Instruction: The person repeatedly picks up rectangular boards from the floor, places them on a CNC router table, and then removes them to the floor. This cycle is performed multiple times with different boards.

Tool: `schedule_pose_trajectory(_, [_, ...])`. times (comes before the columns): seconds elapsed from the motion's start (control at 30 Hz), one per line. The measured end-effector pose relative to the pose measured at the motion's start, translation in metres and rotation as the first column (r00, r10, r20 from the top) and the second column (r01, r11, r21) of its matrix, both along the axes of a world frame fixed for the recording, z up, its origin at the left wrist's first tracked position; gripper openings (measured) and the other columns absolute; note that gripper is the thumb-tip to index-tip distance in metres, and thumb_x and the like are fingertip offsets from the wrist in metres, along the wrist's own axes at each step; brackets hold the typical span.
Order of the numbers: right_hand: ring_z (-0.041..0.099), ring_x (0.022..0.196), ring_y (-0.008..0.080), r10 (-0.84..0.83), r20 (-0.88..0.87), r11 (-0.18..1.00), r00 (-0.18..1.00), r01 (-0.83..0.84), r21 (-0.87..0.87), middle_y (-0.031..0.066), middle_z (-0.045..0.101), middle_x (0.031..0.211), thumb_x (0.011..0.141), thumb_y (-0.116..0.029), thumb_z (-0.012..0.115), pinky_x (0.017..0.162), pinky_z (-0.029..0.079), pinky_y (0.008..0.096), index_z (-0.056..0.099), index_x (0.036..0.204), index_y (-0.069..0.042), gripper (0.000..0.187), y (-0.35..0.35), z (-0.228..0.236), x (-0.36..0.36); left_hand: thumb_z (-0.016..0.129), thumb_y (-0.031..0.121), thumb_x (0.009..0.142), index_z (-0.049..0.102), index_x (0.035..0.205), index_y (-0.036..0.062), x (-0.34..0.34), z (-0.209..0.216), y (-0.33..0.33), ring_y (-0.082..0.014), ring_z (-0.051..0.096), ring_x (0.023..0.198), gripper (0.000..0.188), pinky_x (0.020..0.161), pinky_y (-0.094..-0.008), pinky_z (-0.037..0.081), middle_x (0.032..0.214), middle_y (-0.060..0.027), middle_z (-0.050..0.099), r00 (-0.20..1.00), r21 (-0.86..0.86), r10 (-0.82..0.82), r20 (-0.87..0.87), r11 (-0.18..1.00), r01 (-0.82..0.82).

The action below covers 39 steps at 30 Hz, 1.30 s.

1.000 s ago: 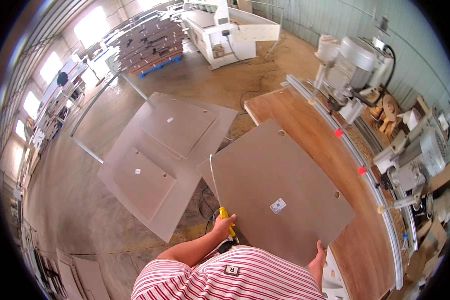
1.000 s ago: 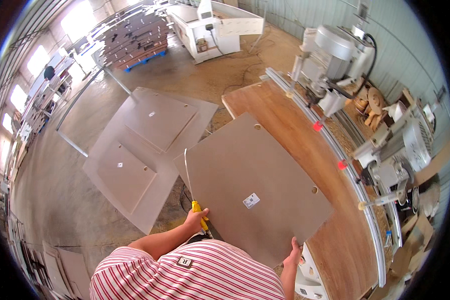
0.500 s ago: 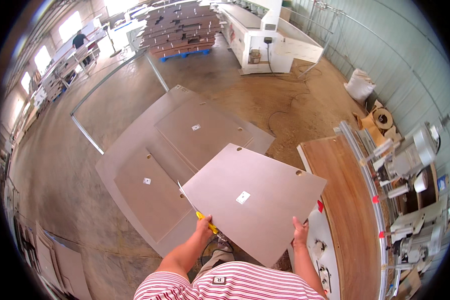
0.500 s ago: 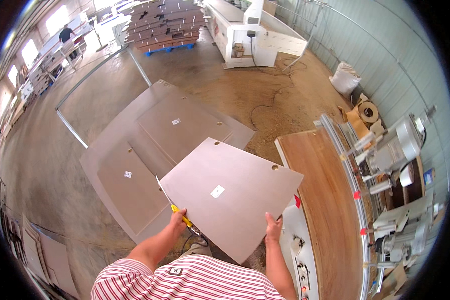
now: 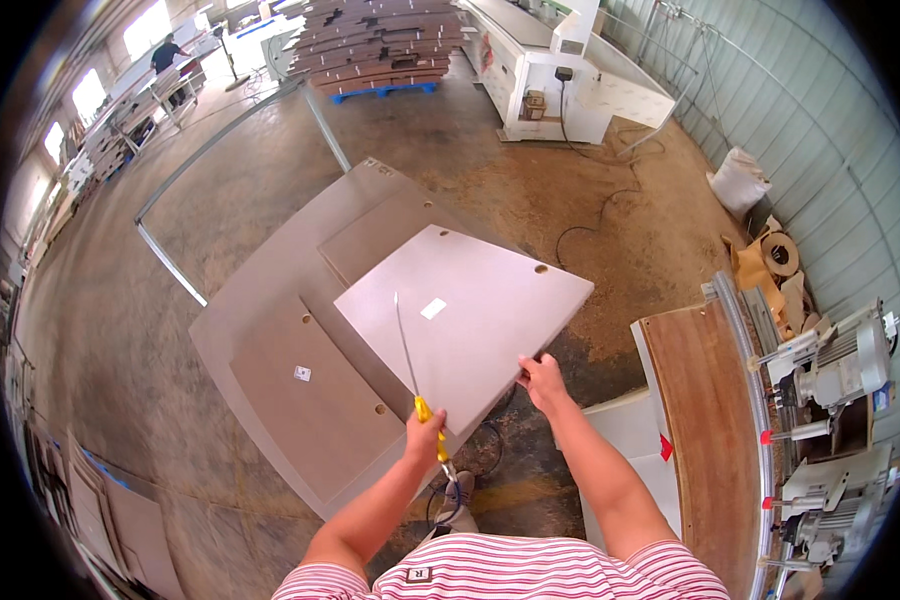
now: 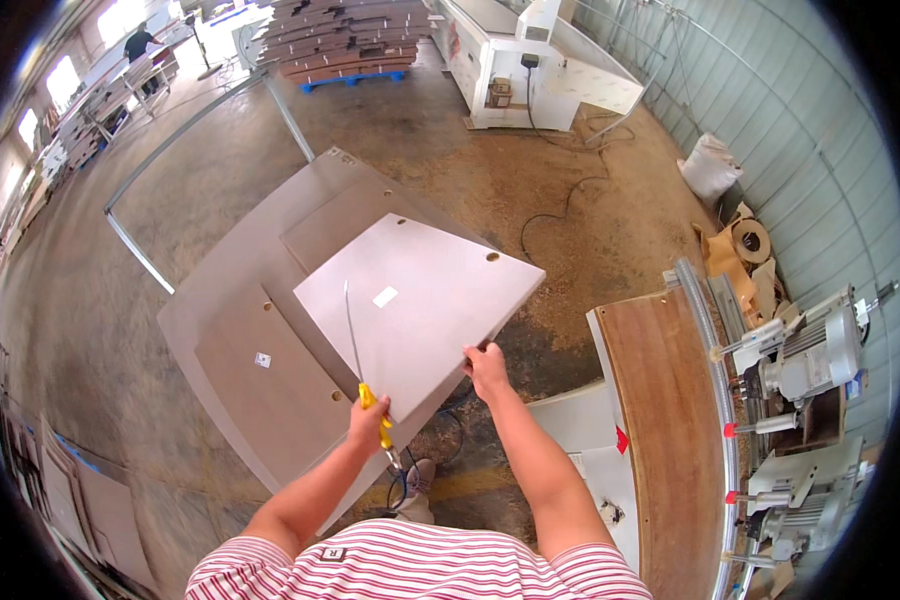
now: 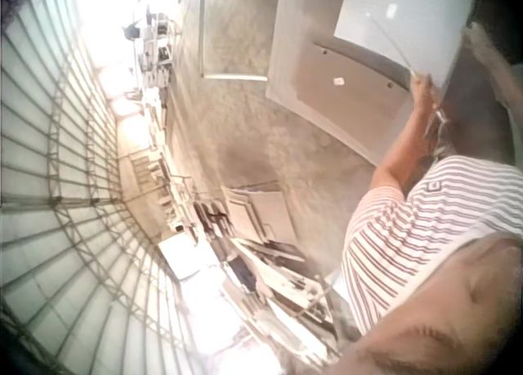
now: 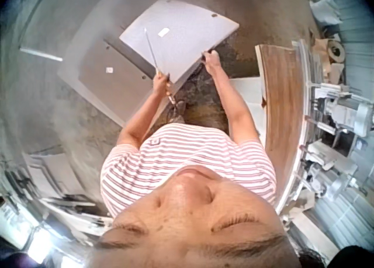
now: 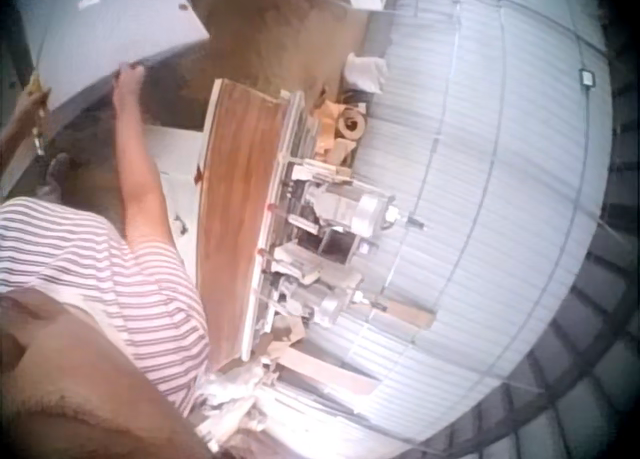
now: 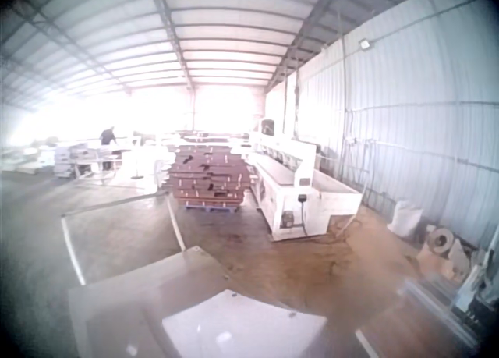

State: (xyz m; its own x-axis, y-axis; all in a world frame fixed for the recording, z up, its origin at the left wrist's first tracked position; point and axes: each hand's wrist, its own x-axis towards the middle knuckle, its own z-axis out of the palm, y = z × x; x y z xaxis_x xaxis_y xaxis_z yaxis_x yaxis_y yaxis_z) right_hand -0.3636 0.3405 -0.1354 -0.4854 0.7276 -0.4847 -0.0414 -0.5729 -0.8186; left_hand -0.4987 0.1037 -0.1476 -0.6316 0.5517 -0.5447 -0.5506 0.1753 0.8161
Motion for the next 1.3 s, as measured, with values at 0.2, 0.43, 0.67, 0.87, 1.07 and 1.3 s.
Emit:
schedule_pose_trajectory(0.2, [0.062, 0.114, 0.0281, 0.182, -0.013, 0.982, 0.983, -0.183, -0.041, 0.0198, 0.058, 0.126, 0.096, -0.015, 0.059, 0.097, 0.052, 0.0408, 0.042, 0.132, 0.004, 0.043, -0.023, 0.023, 0.012, 0.070, 0.018, 0.090, 0.055, 0.094, 0.0060, -0.068, -0.084, 0.020, -0.0117, 0.053, 0.062, 0.019, 0.056, -0.0295, 0.045, 0.074, -0.0012, 0.058, 0.978, -0.166, -0.204, -0.050, 0.967, 0.193])
schedule_pose_trajectory(0.43, [0.067, 0.103, 0.0258, 0.249, 0.312, 0.960, 0.917, -0.190, -0.205, 0.0163, 0.066, 0.117, 0.100, -0.025, 0.056, 0.088, 0.055, 0.0402, 0.051, 0.123, -0.004, 0.031, -0.144, -0.013, 0.202, 0.067, 0.020, 0.093, 0.057, 0.107, 0.0036, -0.012, -0.115, -0.015, -0.0157, 0.066, 0.067, 0.024, 0.060, -0.0309, 0.054, 0.079, -0.0043, 0.064, 0.969, -0.151, -0.199, -0.146, 0.973, 0.177])
schedule_pose_trajectory(0.67, [0.070, 0.085, 0.0209, -0.009, 0.516, 0.936, 0.857, 0.188, -0.296, 0.0132, 0.070, 0.101, 0.098, -0.021, 0.056, 0.076, 0.057, 0.0357, 0.056, 0.109, -0.005, 0.019, -0.307, -0.039, 0.399, 0.062, 0.017, 0.093, 0.058, 0.110, 0.0013, 0.069, -0.042, -0.124, -0.0175, 0.069, 0.068, 0.024, 0.064, -0.0341, 0.055, 0.078, -0.0118, 0.067, 0.578, -0.570, -0.751, -0.319, 0.639, 0.516])
schedule_pose_trajectory(0.87, [0.069, 0.088, 0.0193, -0.312, 0.427, 0.882, 0.849, 0.426, -0.203, 0.0116, 0.069, 0.102, 0.098, -0.028, 0.058, 0.079, 0.057, 0.0347, 0.057, 0.108, -0.006, 0.024, -0.413, -0.039, 0.480, 0.059, 0.015, 0.095, 0.061, 0.113, 0.0029, 0.193, 0.065, -0.124, -0.0141, 0.066, 0.068, 0.022, 0.066, -0.0305, 0.053, 0.074, -0.0078, 0.067, 0.331, -0.306, -0.846, -0.417, 0.474, 0.825])
schedule_pose_trajectory(1.07, [0.069, 0.075, 0.0185, -0.616, 0.413, 0.706, 0.671, 0.702, -0.088, 0.0096, 0.070, 0.091, 0.097, -0.024, 0.058, 0.067, 0.057, 0.0314, 0.062, 0.098, -0.006, 0.018, -0.540, -0.053, 0.549, 0.062, 0.012, 0.093, 0.059, 0.115, 0.0043, 0.368, 0.121, -0.104, -0.0172, 0.070, 0.069, 0.024, 0.068, -0.0310, 0.055, 0.075, -0.0103, 0.070, -0.450, -0.360, -0.750, -0.484, -0.298, 0.884])
schedule_pose_trajectory(1.3, [0.068, 0.065, 0.0244, -0.613, 0.739, 0.488, 0.277, 0.869, 0.079, 0.0070, 0.070, 0.072, 0.087, -0.027, 0.059, 0.062, 0.053, 0.0375, 0.069, 0.084, -0.010, 0.020, -0.679, -0.110, 0.576, 0.066, 0.014, 0.089, 0.061, 0.102, 0.0012, 0.515, 0.180, -0.160, -0.0125, 0.062, 0.070, 0.019, 0.068, -0.0302, 0.051, 0.074, -0.0079, 0.065, -0.925, -0.471, -0.169, -0.342, -0.820, 0.324])
